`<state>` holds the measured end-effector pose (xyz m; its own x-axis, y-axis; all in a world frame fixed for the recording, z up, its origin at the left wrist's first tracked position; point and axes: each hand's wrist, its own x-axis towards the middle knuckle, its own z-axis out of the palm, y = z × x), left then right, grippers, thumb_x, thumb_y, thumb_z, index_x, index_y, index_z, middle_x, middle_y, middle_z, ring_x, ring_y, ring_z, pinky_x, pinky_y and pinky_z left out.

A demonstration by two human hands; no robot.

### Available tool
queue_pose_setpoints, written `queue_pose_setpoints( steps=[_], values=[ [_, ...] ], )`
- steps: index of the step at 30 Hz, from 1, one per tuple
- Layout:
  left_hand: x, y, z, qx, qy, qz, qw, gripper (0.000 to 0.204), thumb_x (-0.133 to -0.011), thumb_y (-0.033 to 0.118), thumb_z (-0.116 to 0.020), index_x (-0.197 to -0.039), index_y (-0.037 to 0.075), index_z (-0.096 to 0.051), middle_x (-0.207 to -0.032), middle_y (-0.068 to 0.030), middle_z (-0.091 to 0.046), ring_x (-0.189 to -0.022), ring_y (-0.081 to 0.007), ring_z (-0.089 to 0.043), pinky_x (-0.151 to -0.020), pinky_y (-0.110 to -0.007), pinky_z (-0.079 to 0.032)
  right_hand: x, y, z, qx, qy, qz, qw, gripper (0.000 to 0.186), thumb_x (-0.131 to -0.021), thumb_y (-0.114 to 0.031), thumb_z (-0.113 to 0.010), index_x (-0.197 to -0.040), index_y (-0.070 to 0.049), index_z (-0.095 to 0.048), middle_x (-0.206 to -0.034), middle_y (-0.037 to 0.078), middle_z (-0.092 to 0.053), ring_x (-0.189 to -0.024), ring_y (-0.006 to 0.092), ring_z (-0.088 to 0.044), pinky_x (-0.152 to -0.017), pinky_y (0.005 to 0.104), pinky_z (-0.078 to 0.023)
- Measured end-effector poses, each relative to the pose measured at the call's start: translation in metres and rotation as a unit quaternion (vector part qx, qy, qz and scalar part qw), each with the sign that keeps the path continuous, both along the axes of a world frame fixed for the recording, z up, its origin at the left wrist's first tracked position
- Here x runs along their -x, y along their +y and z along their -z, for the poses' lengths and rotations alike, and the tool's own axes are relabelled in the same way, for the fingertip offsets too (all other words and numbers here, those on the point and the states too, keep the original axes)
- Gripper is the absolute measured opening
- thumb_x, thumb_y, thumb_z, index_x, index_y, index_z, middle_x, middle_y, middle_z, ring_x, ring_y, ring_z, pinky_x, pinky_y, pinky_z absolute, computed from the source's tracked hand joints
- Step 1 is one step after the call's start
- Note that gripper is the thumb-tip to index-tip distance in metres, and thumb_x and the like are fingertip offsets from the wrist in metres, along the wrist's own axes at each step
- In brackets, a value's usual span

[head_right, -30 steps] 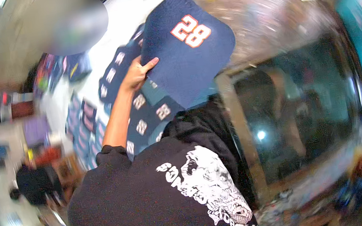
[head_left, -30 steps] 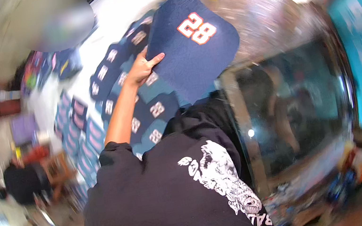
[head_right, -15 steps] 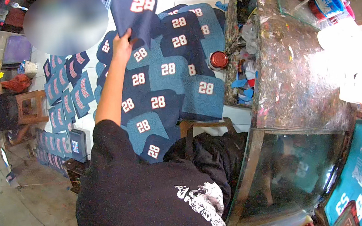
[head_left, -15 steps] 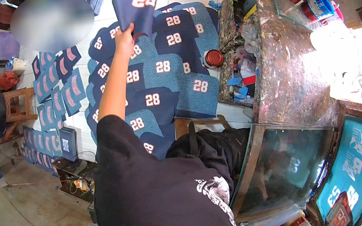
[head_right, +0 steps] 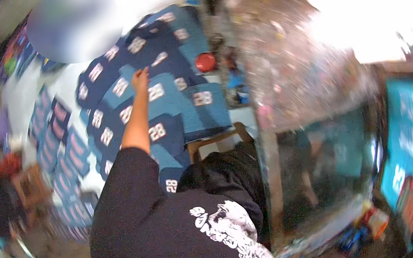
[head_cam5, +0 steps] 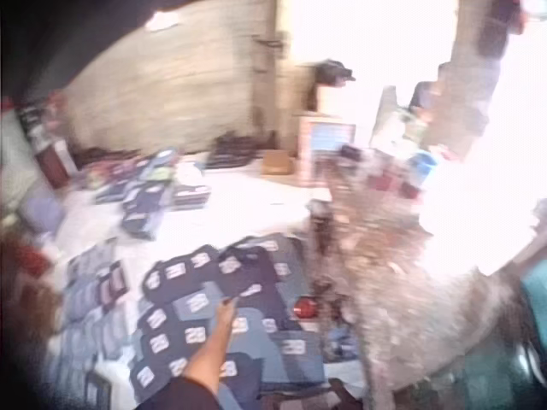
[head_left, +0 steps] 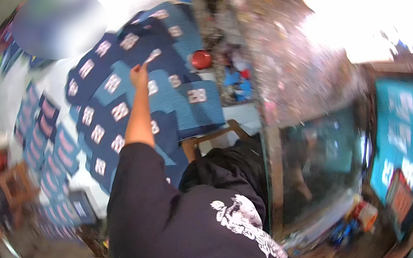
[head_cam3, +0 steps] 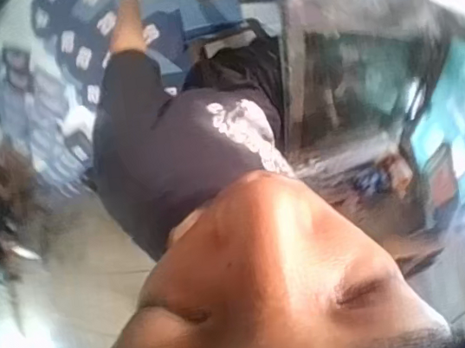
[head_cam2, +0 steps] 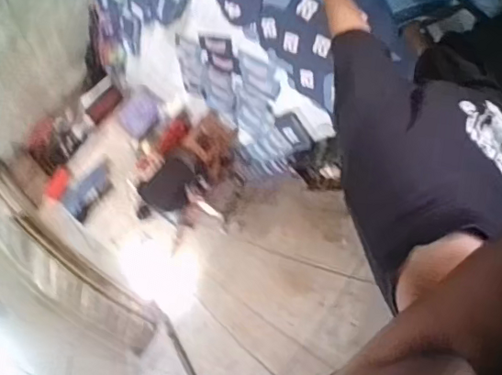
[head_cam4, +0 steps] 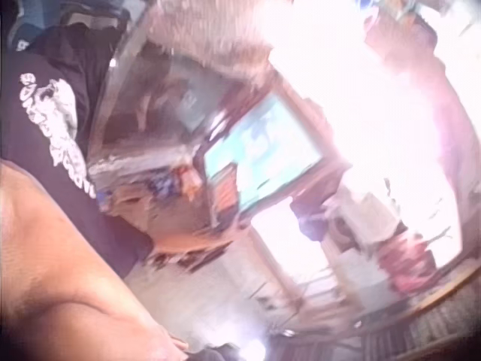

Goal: The person prepares a screen for printing by applying orange ink and cleaning a squeegee with a cloth.

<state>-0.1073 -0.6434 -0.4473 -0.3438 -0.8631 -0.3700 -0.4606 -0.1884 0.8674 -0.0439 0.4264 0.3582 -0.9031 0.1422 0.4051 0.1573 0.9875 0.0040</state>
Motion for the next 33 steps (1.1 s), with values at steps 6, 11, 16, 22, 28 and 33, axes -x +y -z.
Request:
queue_pose_setpoints(
  steps=[6, 11, 16, 22, 28, 33],
  values=[
    [0.08, 0.181, -0.219, 0.274, 0.221, 0.196, 0.915, 0.025, -0.089, 0.019, -0.074, -0.106, 0.002, -0.068, -0.097, -0.0078, -0.069, -0.084, -0.0159, -0.063, -0.073, -0.028, -0.051, -0.057, -0.046, 0.041, 0.059, 0.061, 0.022, 0.996, 0.074, -0.087, -0.045, -0.069, -0.142, 0.001, -0.049, -0.129, 0.018, -0.063, -0.112, 0.027, -0.063, -0.097, 0.0384, -0.048],
    [0.042, 0.399, -0.39, 0.239, 0.35, 0.559, 0.713, 0.021, -0.089, 0.011, -0.067, -0.107, 0.0, -0.066, -0.108, -0.0135, -0.067, -0.1, -0.0292, -0.062, -0.088, -0.037, -0.047, -0.03, -0.17, 0.049, 0.007, 0.103, 0.155, 0.983, 0.092, -0.07, -0.054, -0.079, -0.135, 0.006, -0.054, -0.127, 0.023, -0.062, -0.113, 0.0333, -0.062, -0.1, 0.039, -0.047],
    [-0.065, 0.602, -0.366, 0.156, 0.326, 0.863, 0.353, 0.05, -0.098, 0.036, -0.057, -0.128, -0.004, -0.057, -0.143, -0.0275, -0.046, -0.139, -0.0416, -0.037, -0.115, -0.047, -0.03, -0.019, -0.188, 0.029, 0.031, 0.062, 0.099, 0.993, 0.099, -0.063, -0.059, -0.083, -0.132, 0.007, -0.057, -0.13, 0.025, -0.061, -0.117, 0.0352, -0.06, -0.104, 0.0395, -0.044],
    [-0.183, 0.712, -0.341, 0.087, 0.346, 0.868, 0.345, 0.067, -0.099, 0.041, -0.052, -0.141, -0.011, -0.041, -0.146, -0.0332, -0.04, -0.14, -0.0462, -0.034, -0.117, -0.05, -0.026, -0.023, -0.164, 0.025, -0.011, 0.025, 0.086, 0.996, 0.102, -0.057, -0.068, -0.08, -0.125, 0.007, -0.064, -0.124, 0.028, -0.064, -0.118, 0.0357, -0.061, -0.104, 0.04, -0.045],
    [-0.222, 0.749, -0.384, 0.019, 0.36, 0.871, 0.335, 0.06, -0.098, 0.035, -0.054, -0.138, -0.009, -0.046, -0.143, -0.0316, -0.045, -0.134, -0.0452, -0.042, -0.114, -0.049, -0.03, -0.028, -0.16, 0.027, -0.008, 0.043, 0.085, 0.995, 0.102, -0.054, -0.067, -0.081, -0.119, 0.01, -0.065, -0.117, 0.027, -0.067, -0.108, 0.0345, -0.065, -0.096, 0.0385, -0.049],
    [-0.241, 0.781, -0.405, -0.189, 0.356, 0.883, 0.24, 0.046, -0.094, 0.027, -0.062, -0.13, -0.002, -0.056, -0.138, -0.0238, -0.054, -0.128, -0.0381, -0.052, -0.108, -0.045, -0.039, -0.028, -0.175, 0.027, 0.006, 0.062, 0.073, 0.995, 0.099, -0.053, -0.065, -0.082, -0.115, 0.01, -0.066, -0.114, 0.026, -0.068, -0.103, 0.0337, -0.067, -0.091, 0.0369, -0.052]
  ],
)
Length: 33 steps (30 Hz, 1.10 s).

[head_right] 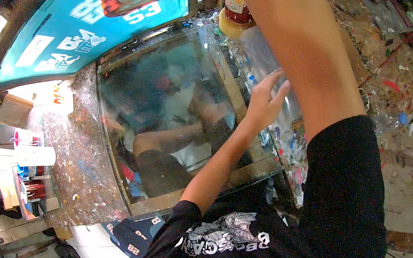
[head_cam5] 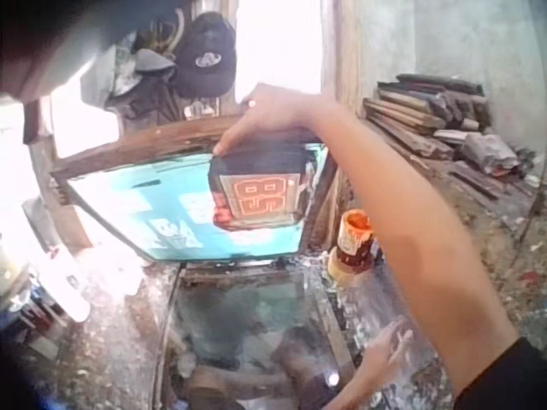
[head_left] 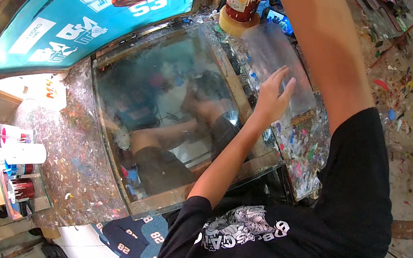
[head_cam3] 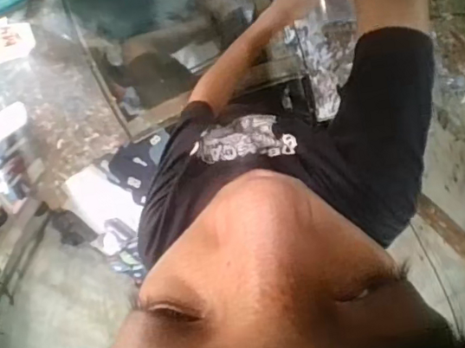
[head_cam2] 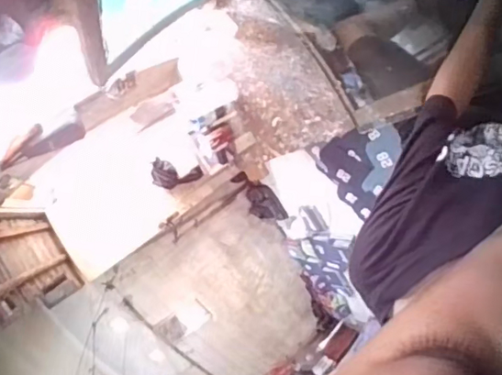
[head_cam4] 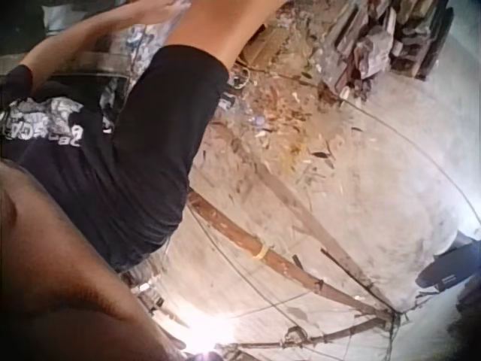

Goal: The person prepares a screen for printing by applying orange ink and cleaning a squeegee with a cloth.

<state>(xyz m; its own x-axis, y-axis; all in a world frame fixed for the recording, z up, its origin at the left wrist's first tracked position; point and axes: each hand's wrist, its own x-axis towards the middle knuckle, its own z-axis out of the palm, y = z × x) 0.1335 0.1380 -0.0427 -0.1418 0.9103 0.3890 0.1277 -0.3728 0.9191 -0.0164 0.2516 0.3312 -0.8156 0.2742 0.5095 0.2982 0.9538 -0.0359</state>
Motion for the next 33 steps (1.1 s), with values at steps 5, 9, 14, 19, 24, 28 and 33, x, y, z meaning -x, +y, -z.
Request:
queue_pose_setpoints(
  steps=[5, 9, 14, 19, 24, 28, 33],
  values=[
    [0.067, -0.096, -0.083, -0.262, 0.196, -0.288, 0.9, 0.041, -0.077, 0.021, -0.079, -0.112, 0.004, -0.064, -0.127, -0.02, -0.06, -0.121, -0.0357, -0.056, -0.102, -0.045, -0.041, -0.044, -0.046, 0.037, 0.057, -0.009, -0.012, 0.998, 0.096, -0.052, -0.062, -0.083, -0.112, 0.011, -0.067, -0.111, 0.024, -0.07, -0.097, 0.0328, -0.069, -0.086, 0.0353, -0.054],
    [0.156, -0.216, -0.128, -0.176, 0.403, -0.471, 0.764, 0.068, -0.076, 0.035, -0.081, -0.13, 0.004, -0.054, -0.143, -0.0261, -0.042, -0.116, -0.0346, -0.054, -0.101, -0.051, -0.037, -0.1, -0.134, 0.151, -0.03, 0.059, -0.023, 0.997, 0.044, -0.071, -0.03, -0.076, -0.108, -0.008, -0.064, -0.095, 0.007, -0.065, -0.089, 0.0271, -0.065, -0.082, 0.0373, -0.05],
    [0.201, -0.285, -0.096, 0.093, 0.538, -0.341, 0.765, 0.057, -0.068, 0.038, -0.087, -0.106, 0.001, -0.063, -0.102, -0.0141, -0.064, -0.096, -0.0339, -0.057, -0.088, -0.045, -0.043, -0.152, -0.21, 0.287, -0.047, 0.064, 0.003, 0.997, 0.049, -0.064, -0.035, -0.083, -0.101, -0.009, -0.062, -0.097, 0.009, -0.061, -0.09, 0.0275, -0.062, -0.082, 0.0436, -0.047],
    [0.2, -0.298, -0.012, 0.122, 0.493, -0.29, 0.811, 0.053, -0.061, 0.03, -0.091, -0.096, 0.003, -0.062, -0.1, -0.0116, -0.064, -0.094, -0.0316, -0.057, -0.089, -0.043, -0.043, -0.167, -0.237, 0.34, 0.084, -0.003, 0.012, 0.996, 0.041, -0.071, -0.027, -0.078, -0.102, -0.006, -0.062, -0.099, 0.008, -0.06, -0.098, 0.0261, -0.058, -0.088, 0.0413, -0.045],
    [0.199, -0.299, 0.024, 0.144, 0.474, -0.286, 0.82, 0.048, -0.062, 0.023, -0.088, -0.098, 0.004, -0.062, -0.1, -0.0101, -0.064, -0.093, -0.0306, -0.058, -0.088, -0.043, -0.043, -0.176, -0.232, 0.359, 0.149, -0.066, -0.011, 0.987, 0.042, -0.068, -0.021, -0.079, -0.103, -0.005, -0.062, -0.098, 0.009, -0.06, -0.1, 0.0265, -0.058, -0.09, 0.0398, -0.045],
    [0.211, -0.284, -0.002, 0.177, 0.493, -0.199, 0.828, 0.043, -0.064, 0.029, -0.089, -0.088, 0.006, -0.062, -0.087, -0.0078, -0.063, -0.079, -0.028, -0.058, -0.075, -0.039, -0.045, -0.179, -0.229, 0.364, 0.209, -0.067, 0.003, 0.976, 0.046, -0.066, -0.021, -0.08, -0.106, -0.005, -0.063, -0.105, 0.01, -0.062, -0.104, 0.0281, -0.059, -0.094, 0.0429, -0.046],
    [0.238, -0.202, -0.053, 0.121, 0.469, -0.134, 0.864, 0.037, -0.069, 0.029, -0.087, -0.085, 0.004, -0.065, -0.083, -0.0099, -0.066, -0.076, -0.0298, -0.062, -0.071, -0.038, -0.049, -0.177, -0.224, 0.355, 0.234, -0.032, -0.004, 0.972, 0.037, -0.065, -0.019, -0.078, -0.096, -0.007, -0.061, -0.094, 0.008, -0.059, -0.096, 0.0256, -0.059, -0.086, 0.0392, -0.046]
  ],
)
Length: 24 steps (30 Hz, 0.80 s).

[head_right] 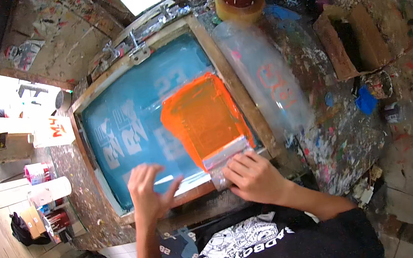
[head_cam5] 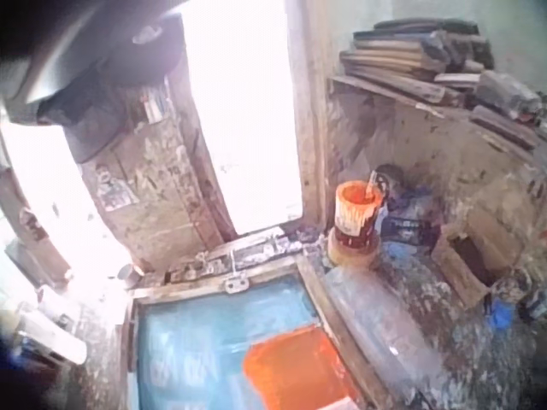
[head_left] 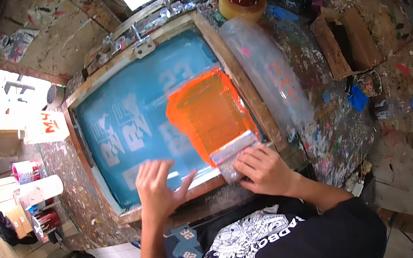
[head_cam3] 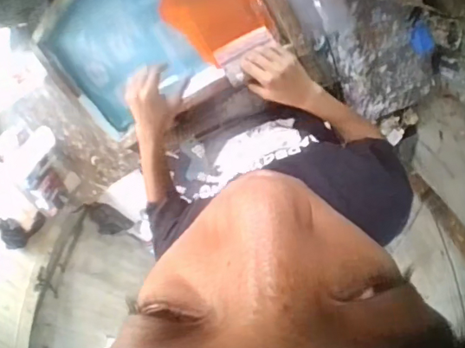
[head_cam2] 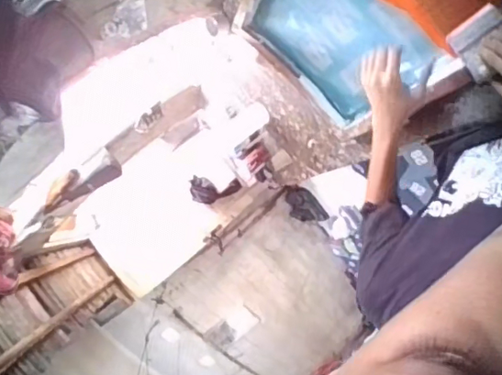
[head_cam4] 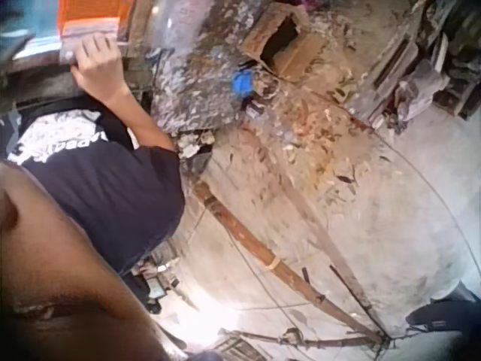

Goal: The person prepares a screen for printing by applying orange ink and cleaning a squeegee with a cloth.

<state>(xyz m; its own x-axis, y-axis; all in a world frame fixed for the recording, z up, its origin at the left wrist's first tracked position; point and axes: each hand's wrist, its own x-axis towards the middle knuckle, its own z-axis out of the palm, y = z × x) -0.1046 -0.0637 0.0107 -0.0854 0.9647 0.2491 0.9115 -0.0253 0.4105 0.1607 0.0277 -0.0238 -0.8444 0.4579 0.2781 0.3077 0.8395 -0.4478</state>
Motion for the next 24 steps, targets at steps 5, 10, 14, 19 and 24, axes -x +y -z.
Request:
queue_pose_setpoints(
  steps=[5, 10, 14, 19, 24],
  values=[
    [-0.01, 0.197, 0.003, -0.131, -0.2, 0.056, 0.969, 0.044, -0.072, 0.028, -0.088, -0.101, 0.002, -0.067, -0.095, -0.0114, -0.07, -0.088, -0.024, -0.066, -0.08, -0.035, -0.052, -0.001, 0.008, 0.005, 0.022, 0.003, -0.015, 1.0, 0.037, -0.066, -0.022, -0.077, -0.095, -0.007, -0.06, -0.091, 0.006, -0.059, -0.093, 0.0236, -0.059, -0.083, 0.0371, -0.045],
    [-0.046, 0.401, 0.031, -0.154, -0.24, 0.034, 0.958, 0.105, -0.056, 0.046, -0.095, -0.135, -0.003, -0.045, -0.125, -0.0197, -0.061, -0.117, -0.0285, -0.06, -0.101, -0.038, -0.048, -0.003, 0.01, 0.01, 0.017, -0.003, -0.036, 0.999, 0.04, -0.067, -0.026, -0.075, -0.098, -0.006, -0.06, -0.093, 0.006, -0.058, -0.094, 0.0234, -0.058, -0.083, 0.0376, -0.045],
    [-0.077, 0.467, 0.044, -0.188, -0.271, 0.05, 0.943, 0.12, -0.047, 0.046, -0.097, -0.138, -0.006, -0.038, -0.127, -0.0232, -0.058, -0.12, -0.0343, -0.058, -0.104, -0.042, -0.045, -0.009, 0.013, 0.013, 0.046, -0.015, -0.048, 0.998, 0.038, -0.073, -0.024, -0.074, -0.104, -0.006, -0.06, -0.096, 0.005, -0.058, -0.098, 0.0208, -0.059, -0.086, 0.0345, -0.045],
    [-0.086, 0.47, 0.037, -0.172, -0.258, 0.042, 0.95, 0.106, -0.047, 0.046, -0.097, -0.127, -0.003, -0.048, -0.121, -0.021, -0.062, -0.111, -0.0341, -0.064, -0.096, -0.041, -0.051, -0.01, 0.017, 0.008, 0.014, -0.017, -0.051, 0.998, 0.029, -0.08, -0.02, -0.063, -0.105, -0.005, -0.062, -0.098, 0.006, -0.06, -0.1, 0.0203, -0.06, -0.09, 0.0342, -0.047],
    [-0.056, 0.423, 0.015, -0.252, -0.224, 0.092, 0.937, 0.07, -0.058, 0.04, -0.096, -0.106, -0.002, -0.066, -0.1, -0.011, -0.072, -0.088, -0.023, -0.071, -0.077, -0.034, -0.056, 0.005, 0.02, 0.005, 0.017, -0.042, -0.021, 0.999, 0.038, -0.078, -0.017, -0.061, -0.111, 0.002, -0.063, -0.101, 0.014, -0.064, -0.1, 0.0276, -0.063, -0.093, 0.0404, -0.049]
  ],
)
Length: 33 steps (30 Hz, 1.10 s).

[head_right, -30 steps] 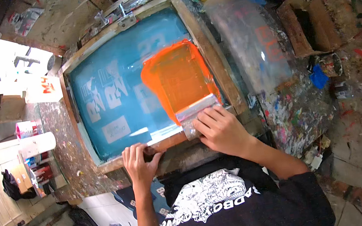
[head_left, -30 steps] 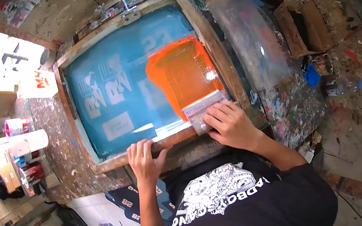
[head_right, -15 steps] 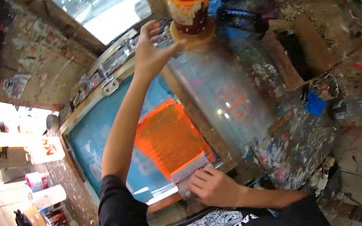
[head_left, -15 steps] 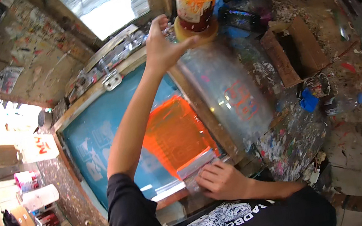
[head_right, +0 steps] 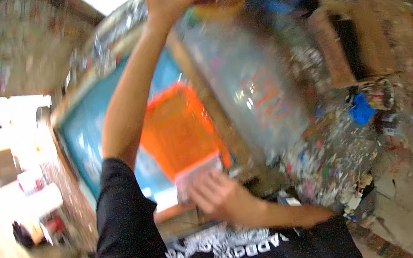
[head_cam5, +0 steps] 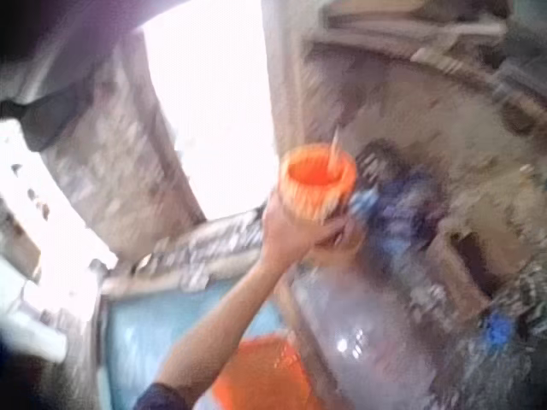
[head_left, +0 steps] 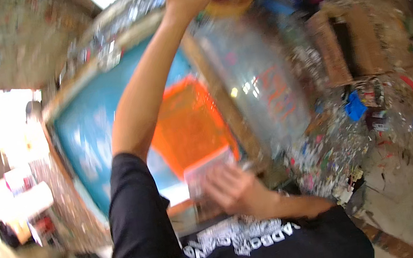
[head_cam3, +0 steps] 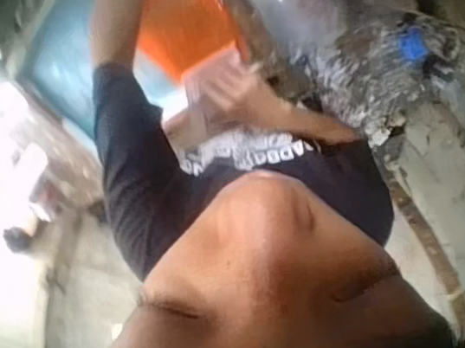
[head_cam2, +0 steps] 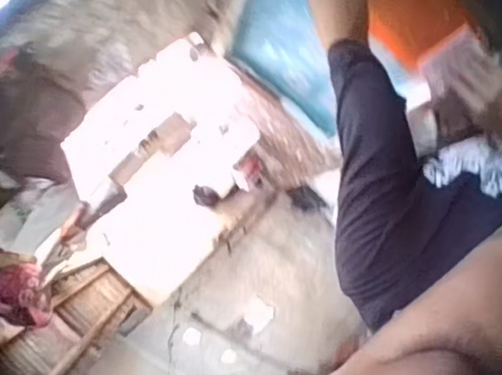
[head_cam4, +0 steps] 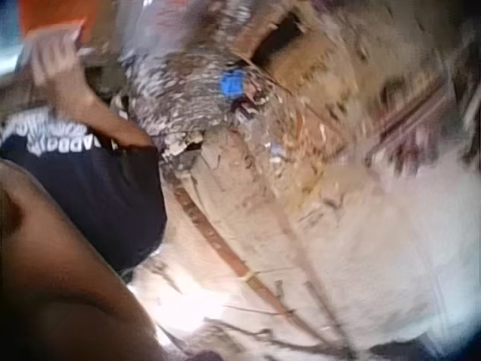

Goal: The person prepares a screen for printing by applying orange ink and cleaning a squeegee with a cloth.

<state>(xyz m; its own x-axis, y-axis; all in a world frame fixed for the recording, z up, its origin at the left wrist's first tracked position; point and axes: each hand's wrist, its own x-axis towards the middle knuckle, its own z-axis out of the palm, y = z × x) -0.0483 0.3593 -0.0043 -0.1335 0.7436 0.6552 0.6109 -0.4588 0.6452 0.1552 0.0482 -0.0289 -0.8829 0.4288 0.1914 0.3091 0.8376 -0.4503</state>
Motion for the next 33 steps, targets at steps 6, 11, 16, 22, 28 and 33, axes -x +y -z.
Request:
queue_pose_setpoints(
  steps=[6, 11, 16, 22, 28, 33],
  values=[
    [0.067, -0.175, -0.046, 0.01, 0.01, -0.011, 1.0, 0.039, -0.068, 0.025, -0.092, -0.089, -0.001, -0.071, -0.086, -0.0076, -0.073, -0.079, -0.0165, -0.07, -0.07, -0.03, -0.056, 0.026, 0.017, -0.005, -0.022, 0.013, 0.022, 0.999, 0.033, -0.072, -0.017, -0.073, -0.101, -0.006, -0.063, -0.097, 0.006, -0.062, -0.09, 0.0236, -0.062, -0.08, 0.0385, -0.047],
    [0.105, -0.343, -0.036, 0.116, 0.064, -0.092, 0.987, 0.045, -0.069, 0.017, -0.089, -0.107, 0.003, -0.07, -0.103, -0.0066, -0.073, -0.094, -0.0159, -0.07, -0.087, -0.031, -0.055, 0.029, 0.015, 0.005, -0.136, 0.001, 0.04, 0.99, 0.013, -0.076, -0.014, -0.067, -0.086, -0.01, -0.059, -0.086, 0.002, -0.056, -0.083, 0.0184, -0.059, -0.072, 0.0348, -0.046],
    [0.087, -0.474, 0.029, 0.241, -0.042, -0.194, 0.95, 0.055, -0.069, 0.011, -0.091, -0.118, 0.005, -0.066, -0.112, -0.0032, -0.07, -0.098, -0.0133, -0.069, -0.087, -0.029, -0.055, 0.036, 0.016, -0.011, -0.124, -0.069, 0.075, 0.987, 0.018, -0.073, -0.014, -0.073, -0.084, -0.011, -0.059, -0.085, 0.003, -0.056, -0.079, 0.0213, -0.058, -0.069, 0.0367, -0.046],
    [0.05, -0.493, 0.053, 0.161, -0.264, -0.296, 0.903, 0.061, -0.066, 0.003, -0.09, -0.118, 0.002, -0.059, -0.109, -0.0069, -0.067, -0.099, -0.0177, -0.067, -0.091, -0.033, -0.054, 0.038, 0.014, -0.015, -0.062, -0.115, 0.161, 0.978, 0.031, -0.08, -0.026, -0.077, -0.096, -0.007, -0.059, -0.088, 0.01, -0.059, -0.085, 0.0341, -0.061, -0.071, 0.0449, -0.049],
    [0.043, -0.485, 0.072, 0.102, -0.218, -0.323, 0.915, 0.096, -0.053, 0.022, -0.097, -0.132, -0.002, -0.047, -0.123, -0.0157, -0.061, -0.11, -0.0263, -0.065, -0.094, -0.035, -0.054, 0.051, 0.015, -0.018, -0.016, -0.133, 0.191, 0.972, 0.036, -0.083, -0.034, -0.077, -0.096, -0.005, -0.059, -0.088, 0.014, -0.063, -0.085, 0.036, -0.063, -0.069, 0.0469, -0.05],
    [0.04, -0.476, 0.064, 0.102, -0.207, -0.32, 0.919, 0.1, -0.052, 0.028, -0.099, -0.132, -0.003, -0.047, -0.122, -0.0161, -0.062, -0.109, -0.0264, -0.066, -0.093, -0.037, -0.054, 0.062, 0.015, -0.02, -0.02, -0.144, 0.123, 0.982, 0.034, -0.081, -0.031, -0.077, -0.095, -0.006, -0.059, -0.089, 0.012, -0.062, -0.085, 0.0339, -0.063, -0.07, 0.0452, -0.05]
  ],
)
